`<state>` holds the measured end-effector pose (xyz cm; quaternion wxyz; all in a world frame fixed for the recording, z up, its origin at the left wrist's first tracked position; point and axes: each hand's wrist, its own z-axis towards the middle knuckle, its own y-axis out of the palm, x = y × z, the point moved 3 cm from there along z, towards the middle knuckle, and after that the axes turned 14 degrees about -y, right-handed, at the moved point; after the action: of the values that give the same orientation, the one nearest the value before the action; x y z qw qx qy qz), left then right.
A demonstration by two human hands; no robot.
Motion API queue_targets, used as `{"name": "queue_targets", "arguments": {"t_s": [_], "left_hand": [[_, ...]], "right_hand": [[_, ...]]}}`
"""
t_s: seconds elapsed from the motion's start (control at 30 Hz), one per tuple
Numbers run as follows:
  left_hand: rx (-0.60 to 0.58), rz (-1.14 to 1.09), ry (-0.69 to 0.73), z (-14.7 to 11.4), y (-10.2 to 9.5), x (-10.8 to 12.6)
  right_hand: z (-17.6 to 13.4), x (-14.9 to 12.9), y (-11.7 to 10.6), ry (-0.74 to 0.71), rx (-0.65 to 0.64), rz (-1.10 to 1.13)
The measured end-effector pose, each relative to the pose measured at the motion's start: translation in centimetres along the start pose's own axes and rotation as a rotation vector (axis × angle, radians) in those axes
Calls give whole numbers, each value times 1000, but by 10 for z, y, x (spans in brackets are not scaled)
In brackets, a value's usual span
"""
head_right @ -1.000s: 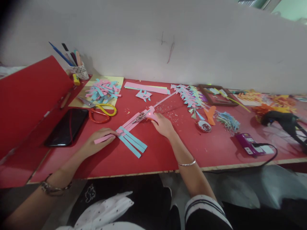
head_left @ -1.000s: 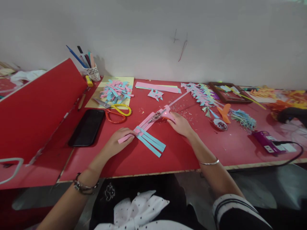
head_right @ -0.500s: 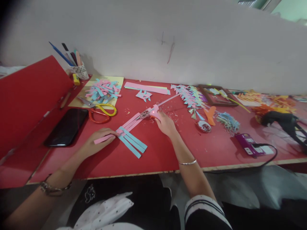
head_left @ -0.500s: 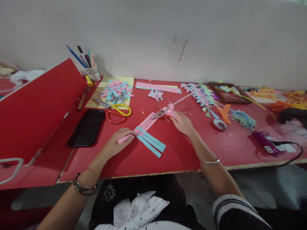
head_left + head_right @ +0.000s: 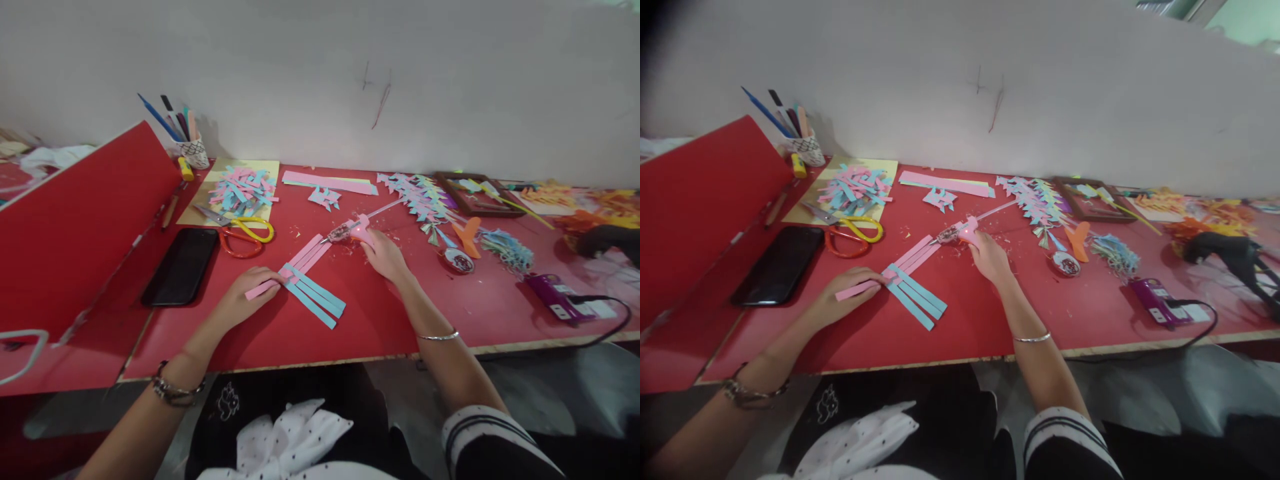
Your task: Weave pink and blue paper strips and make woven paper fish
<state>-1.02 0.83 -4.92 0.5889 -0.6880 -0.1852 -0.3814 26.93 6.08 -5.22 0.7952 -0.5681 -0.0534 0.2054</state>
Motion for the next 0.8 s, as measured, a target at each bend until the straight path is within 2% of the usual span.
{"name": "queue_targets", "arguments": {"t_s": [0.27, 0.53, 0.8], "left_hand": [[-8, -28, -15, -1, 0, 2], [-25, -58, -2, -1, -1, 3], [-23, -46, 5, 0, -1, 1]], "right_hand": [[0, 1, -2, 41, -42, -18], [-1, 3, -2, 39, -4, -2], [-1, 3, -4, 96, 27, 19]]}}
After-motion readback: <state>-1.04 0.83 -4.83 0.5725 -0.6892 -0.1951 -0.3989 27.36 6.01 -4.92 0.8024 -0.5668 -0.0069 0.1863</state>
